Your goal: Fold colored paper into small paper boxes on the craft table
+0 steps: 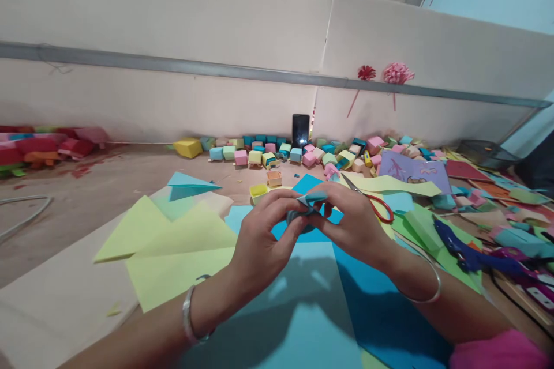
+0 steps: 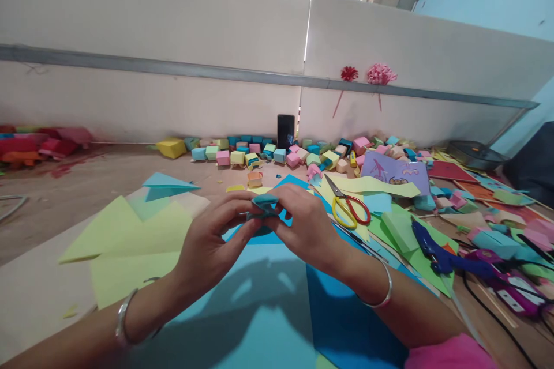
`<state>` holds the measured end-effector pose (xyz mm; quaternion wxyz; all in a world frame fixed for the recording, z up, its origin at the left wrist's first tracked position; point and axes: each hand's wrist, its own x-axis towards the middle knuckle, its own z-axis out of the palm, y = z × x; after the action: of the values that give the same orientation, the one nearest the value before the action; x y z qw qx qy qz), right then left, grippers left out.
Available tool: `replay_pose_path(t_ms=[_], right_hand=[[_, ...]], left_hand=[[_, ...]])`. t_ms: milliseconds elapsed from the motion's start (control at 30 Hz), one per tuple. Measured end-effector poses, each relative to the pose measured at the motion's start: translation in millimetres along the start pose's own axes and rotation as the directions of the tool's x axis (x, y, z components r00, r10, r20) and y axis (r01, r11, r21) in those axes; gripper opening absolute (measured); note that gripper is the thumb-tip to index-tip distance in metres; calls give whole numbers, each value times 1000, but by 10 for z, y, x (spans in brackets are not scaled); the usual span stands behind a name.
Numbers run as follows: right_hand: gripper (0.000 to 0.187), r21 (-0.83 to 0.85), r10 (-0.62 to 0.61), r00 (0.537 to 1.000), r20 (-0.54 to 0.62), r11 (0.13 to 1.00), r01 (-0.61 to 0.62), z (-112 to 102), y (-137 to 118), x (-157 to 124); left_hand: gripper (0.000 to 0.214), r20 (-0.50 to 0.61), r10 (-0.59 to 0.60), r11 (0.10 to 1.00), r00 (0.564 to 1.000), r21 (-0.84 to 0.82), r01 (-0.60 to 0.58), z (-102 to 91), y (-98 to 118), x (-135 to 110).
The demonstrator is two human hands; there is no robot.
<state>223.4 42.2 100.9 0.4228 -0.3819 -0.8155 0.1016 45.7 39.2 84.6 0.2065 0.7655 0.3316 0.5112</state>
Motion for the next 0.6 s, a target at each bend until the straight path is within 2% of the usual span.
replay_pose_path(t_ms=[100,167,200,267,333,400,467,533,600], right_hand=[[12,7,-18,1000,-9,1000,18,0,-9,-9],[9,17,-32,999,-32,999,33,-2,-9,-9],[7,18,-37,998,-51,999,38,-4,-8,-8],[5,25,-40,995,-91,999,43,-8,-8,-4],[6,38,-49,992,-118,998,54,-9,-12,-2],[9,46,-67,990,-123,996,73,-5,-18,-2],[12,35,-78,990,-121,996,82,8,-22,-3],[13,13,-86,989,-119,996,88,26,-23,-8],[16,-10,-105,989,-107,994,105,44,-21,-20]], left_hand=[[9,24,-37,998,999,-41,38,-13,6,23],[4,43,-146,970,988,-188,152,-17,15,27],[6,45,-232,925,972,-298,235,-18,19,27],[15,87,-426,751,901,-521,406,-17,17,34],[24,229,-561,495,796,-678,543,-7,4,50],[31,455,-565,207,689,-730,652,17,-10,65],[34,632,-487,-22,602,-699,715,55,-12,65],[34,690,-459,-120,560,-673,730,94,4,44],[36,663,-500,-107,557,-686,720,122,33,9]])
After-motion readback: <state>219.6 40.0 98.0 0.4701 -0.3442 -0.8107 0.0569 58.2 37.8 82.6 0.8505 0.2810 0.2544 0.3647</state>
